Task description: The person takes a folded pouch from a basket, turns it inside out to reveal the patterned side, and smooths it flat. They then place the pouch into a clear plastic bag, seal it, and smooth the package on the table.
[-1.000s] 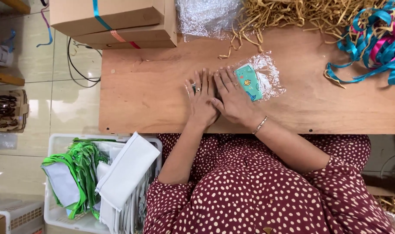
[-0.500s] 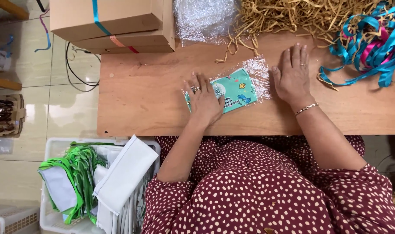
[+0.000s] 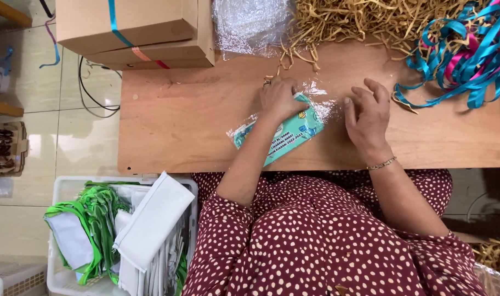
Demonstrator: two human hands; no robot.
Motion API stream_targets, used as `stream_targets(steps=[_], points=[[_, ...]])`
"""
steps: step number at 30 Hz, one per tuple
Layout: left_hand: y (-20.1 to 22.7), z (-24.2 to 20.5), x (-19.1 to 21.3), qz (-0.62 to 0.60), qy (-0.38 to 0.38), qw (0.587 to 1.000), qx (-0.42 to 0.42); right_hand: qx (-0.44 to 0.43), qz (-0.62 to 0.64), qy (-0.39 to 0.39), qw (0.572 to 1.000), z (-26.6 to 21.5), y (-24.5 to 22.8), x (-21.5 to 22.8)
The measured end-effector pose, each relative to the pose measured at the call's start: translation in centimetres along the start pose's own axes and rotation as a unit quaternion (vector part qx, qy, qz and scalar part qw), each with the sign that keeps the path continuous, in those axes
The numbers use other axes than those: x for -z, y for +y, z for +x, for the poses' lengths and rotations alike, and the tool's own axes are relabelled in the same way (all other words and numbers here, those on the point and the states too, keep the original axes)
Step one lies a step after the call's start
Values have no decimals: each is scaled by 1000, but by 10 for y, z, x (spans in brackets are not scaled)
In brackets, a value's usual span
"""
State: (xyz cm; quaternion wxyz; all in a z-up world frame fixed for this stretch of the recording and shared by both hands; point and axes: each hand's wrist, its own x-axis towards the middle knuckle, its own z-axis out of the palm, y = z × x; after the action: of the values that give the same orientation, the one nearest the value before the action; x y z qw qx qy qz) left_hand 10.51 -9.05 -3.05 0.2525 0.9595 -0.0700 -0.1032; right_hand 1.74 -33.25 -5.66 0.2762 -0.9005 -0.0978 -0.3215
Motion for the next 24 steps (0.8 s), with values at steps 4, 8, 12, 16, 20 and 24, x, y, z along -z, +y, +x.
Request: stream_targets(steps=[4, 8, 12, 16, 20, 24], points=[[-2, -16, 29, -135, -17, 990, 45, -46, 76, 1, 996, -3, -15, 12], [1, -32, 43, -567, -16, 823, 40, -219, 308, -27, 925, 0, -30, 15], [5, -30, 29, -703, 33, 710, 11, -284, 490, -83, 820, 24, -57, 26], [27, -65, 50, -666, 53, 743, -29, -242, 521, -74, 815, 46, -61, 25], [47, -98, 78, -627, 77, 772, -72, -275, 528, -53, 801, 64, -81, 38], [46, -111, 92, -610, 99, 779, -108, -309, 517, -35, 797, 72, -89, 41]])
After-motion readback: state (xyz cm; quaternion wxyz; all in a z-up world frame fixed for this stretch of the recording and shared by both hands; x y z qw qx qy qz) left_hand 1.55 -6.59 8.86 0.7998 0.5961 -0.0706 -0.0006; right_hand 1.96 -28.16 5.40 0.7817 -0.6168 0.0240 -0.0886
